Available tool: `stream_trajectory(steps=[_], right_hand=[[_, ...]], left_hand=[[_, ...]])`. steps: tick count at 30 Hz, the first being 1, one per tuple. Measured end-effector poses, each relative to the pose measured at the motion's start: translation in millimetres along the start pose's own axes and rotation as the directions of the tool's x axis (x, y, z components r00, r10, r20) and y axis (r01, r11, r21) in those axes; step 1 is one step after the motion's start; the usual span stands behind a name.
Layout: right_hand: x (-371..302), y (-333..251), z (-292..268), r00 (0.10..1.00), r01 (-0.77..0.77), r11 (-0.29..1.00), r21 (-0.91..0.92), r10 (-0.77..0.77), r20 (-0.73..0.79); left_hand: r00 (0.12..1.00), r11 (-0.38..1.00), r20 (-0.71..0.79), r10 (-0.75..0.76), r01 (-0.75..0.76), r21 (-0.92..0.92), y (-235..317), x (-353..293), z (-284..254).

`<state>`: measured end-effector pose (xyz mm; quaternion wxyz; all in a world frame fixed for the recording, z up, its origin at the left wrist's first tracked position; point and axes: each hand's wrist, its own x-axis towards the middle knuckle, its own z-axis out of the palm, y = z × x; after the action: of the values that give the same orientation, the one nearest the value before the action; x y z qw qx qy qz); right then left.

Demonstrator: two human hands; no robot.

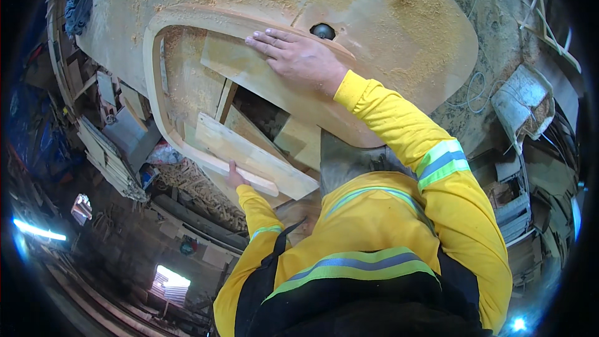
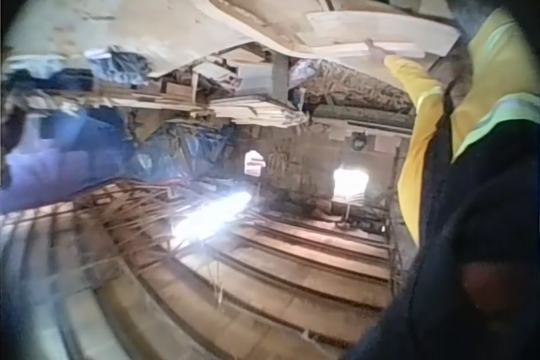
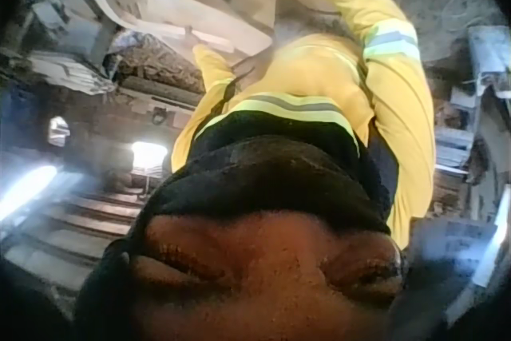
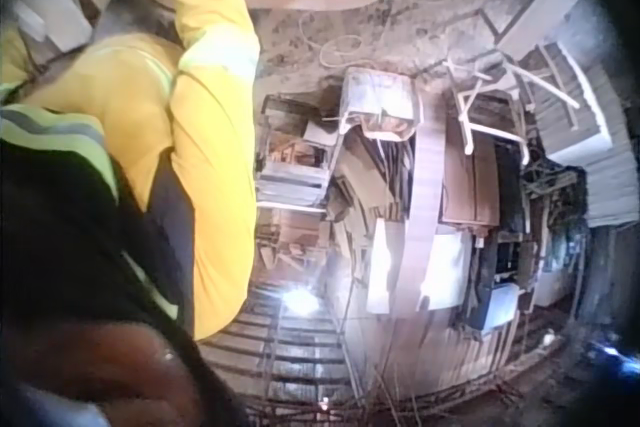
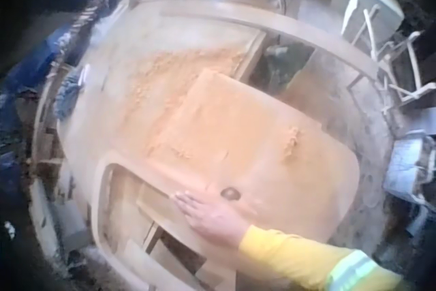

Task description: Shaping the edges of a curved wooden component using a router table.

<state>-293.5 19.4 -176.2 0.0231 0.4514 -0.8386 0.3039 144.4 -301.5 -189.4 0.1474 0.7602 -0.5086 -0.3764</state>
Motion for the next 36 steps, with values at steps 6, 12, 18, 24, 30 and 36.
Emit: stream_trajectory(steps=[6,12,18,24,30,36], right_hand=[[-1,2,3,0.999,-0.006,1.0,-0.015,0.007,0.034],[5,0,2,1.0,-0.015,1.0,0.013,0.015,0.02],[7,1,4,0.999,-0.006,1.0,0.001,0.006,0.035],[10,1,3,1.0,-0.012,1.0,-0.003,0.012,0.007],[13,1,4,0.998,0.01,0.999,-0.042,-0.008,0.068],[15,1,6,0.994,0.047,0.991,-0.127,-0.033,0.106]], left_hand=[[1.0,0.999,0.004,0.017,-0.017,0.033,8,-4,11],[0.999,0.999,-0.006,0.042,-0.042,0.032,13,0,9],[1.0,0.998,-0.014,0.021,-0.02,0.067,17,1,11],[0.997,0.992,-0.054,0.059,-0.053,0.113,23,-5,18],[0.999,0.992,-0.04,0.028,-0.022,0.123,30,-6,17],[0.998,0.991,-0.032,0.051,-0.047,0.129,34,-7,20]])
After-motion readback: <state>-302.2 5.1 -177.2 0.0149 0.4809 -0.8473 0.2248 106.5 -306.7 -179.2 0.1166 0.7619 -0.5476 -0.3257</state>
